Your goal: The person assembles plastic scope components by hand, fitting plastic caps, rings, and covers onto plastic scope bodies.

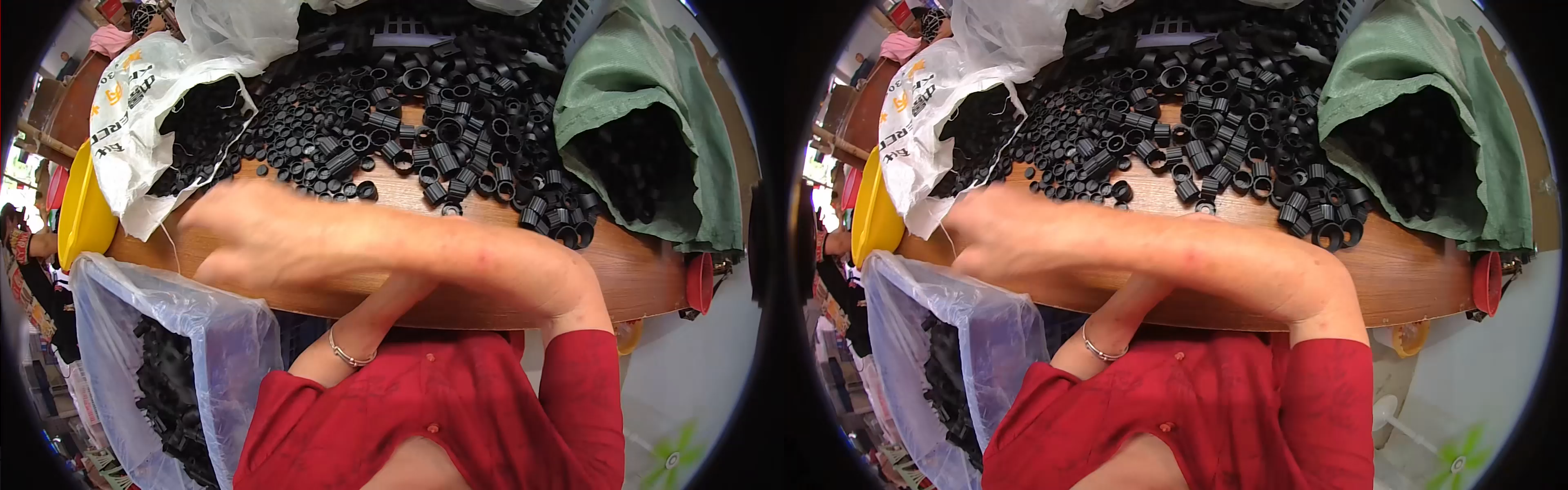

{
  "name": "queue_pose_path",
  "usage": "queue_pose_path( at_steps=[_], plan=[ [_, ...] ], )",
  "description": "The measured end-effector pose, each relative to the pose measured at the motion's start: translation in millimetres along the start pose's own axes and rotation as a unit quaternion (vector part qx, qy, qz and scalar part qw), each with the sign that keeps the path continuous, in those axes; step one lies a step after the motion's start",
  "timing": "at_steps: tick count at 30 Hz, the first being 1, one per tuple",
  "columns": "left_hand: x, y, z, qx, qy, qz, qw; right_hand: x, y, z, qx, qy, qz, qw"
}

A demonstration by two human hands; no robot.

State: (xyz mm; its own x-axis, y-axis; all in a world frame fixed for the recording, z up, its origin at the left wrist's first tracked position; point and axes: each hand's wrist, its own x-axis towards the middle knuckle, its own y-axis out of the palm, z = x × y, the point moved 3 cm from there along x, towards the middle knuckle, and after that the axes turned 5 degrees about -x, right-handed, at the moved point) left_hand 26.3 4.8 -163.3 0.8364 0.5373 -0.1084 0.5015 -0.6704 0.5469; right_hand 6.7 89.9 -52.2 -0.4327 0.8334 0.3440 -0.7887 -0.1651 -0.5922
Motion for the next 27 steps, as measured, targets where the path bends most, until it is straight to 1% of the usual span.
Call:
queue_pose_path(
  at_steps=[1,2,3,4,5,6,7,9,11,13,14,17,18,19,21,24,26,27],
  plan=[
    [8,-6,12,0.039,-0.016,0.010,0.999,-5,-8,-27,-0.111,-0.010,-0.039,0.993],
    [16,-11,25,0.079,-0.032,0.021,0.996,-8,-22,-55,-0.246,0.029,-0.058,0.967],
    [23,-17,37,0.118,-0.046,0.033,0.991,-20,-40,-80,-0.361,0.070,-0.098,0.925],
    [23,-15,35,0.132,-0.042,0.036,0.990,-30,-59,-104,-0.455,0.151,-0.084,0.873],
    [22,-12,33,0.145,-0.038,0.040,0.988,-44,-78,-129,-0.531,0.167,-0.108,0.824],
    [21,-10,30,0.162,-0.057,0.026,0.985,-54,-97,-154,-0.558,0.191,-0.135,0.796],
    [21,-9,31,0.165,-0.066,0.031,0.984,-64,-117,-179,-0.562,0.210,-0.156,0.784],
    [22,-9,36,0.172,-0.086,0.042,0.981,-82,-157,-204,-0.547,0.302,-0.168,0.763],
    [22,-9,36,0.180,-0.089,0.049,0.978,-98,-188,-244,-0.503,0.332,-0.230,0.764],
    [20,-6,34,0.179,-0.105,0.048,0.977,-106,-205,-251,-0.456,0.372,-0.228,0.775],
    [20,-6,34,0.173,-0.108,0.043,0.978,-110,-213,-253,-0.480,0.376,-0.209,0.764],
    [20,-8,34,0.170,-0.110,0.047,0.978,-122,-224,-274,-0.439,0.362,-0.175,0.803],
    [20,-8,36,0.156,-0.116,0.047,0.980,-122,-222,-271,-0.435,0.350,-0.186,0.808],
    [21,-7,34,0.173,-0.111,0.048,0.978,-123,-218,-266,-0.414,0.343,-0.222,0.814],
    [20,-4,30,0.206,-0.108,0.048,0.971,-125,-206,-259,-0.405,0.350,-0.249,0.807],
    [19,-3,32,0.229,-0.091,0.052,0.968,-133,-189,-244,-0.360,0.285,-0.238,0.856],
    [19,-2,27,0.243,-0.106,0.048,0.963,-140,-180,-227,-0.346,0.239,-0.231,0.877],
    [19,-1,26,0.250,-0.114,0.045,0.961,-142,-181,-218,-0.278,0.246,-0.257,0.892]
  ],
)
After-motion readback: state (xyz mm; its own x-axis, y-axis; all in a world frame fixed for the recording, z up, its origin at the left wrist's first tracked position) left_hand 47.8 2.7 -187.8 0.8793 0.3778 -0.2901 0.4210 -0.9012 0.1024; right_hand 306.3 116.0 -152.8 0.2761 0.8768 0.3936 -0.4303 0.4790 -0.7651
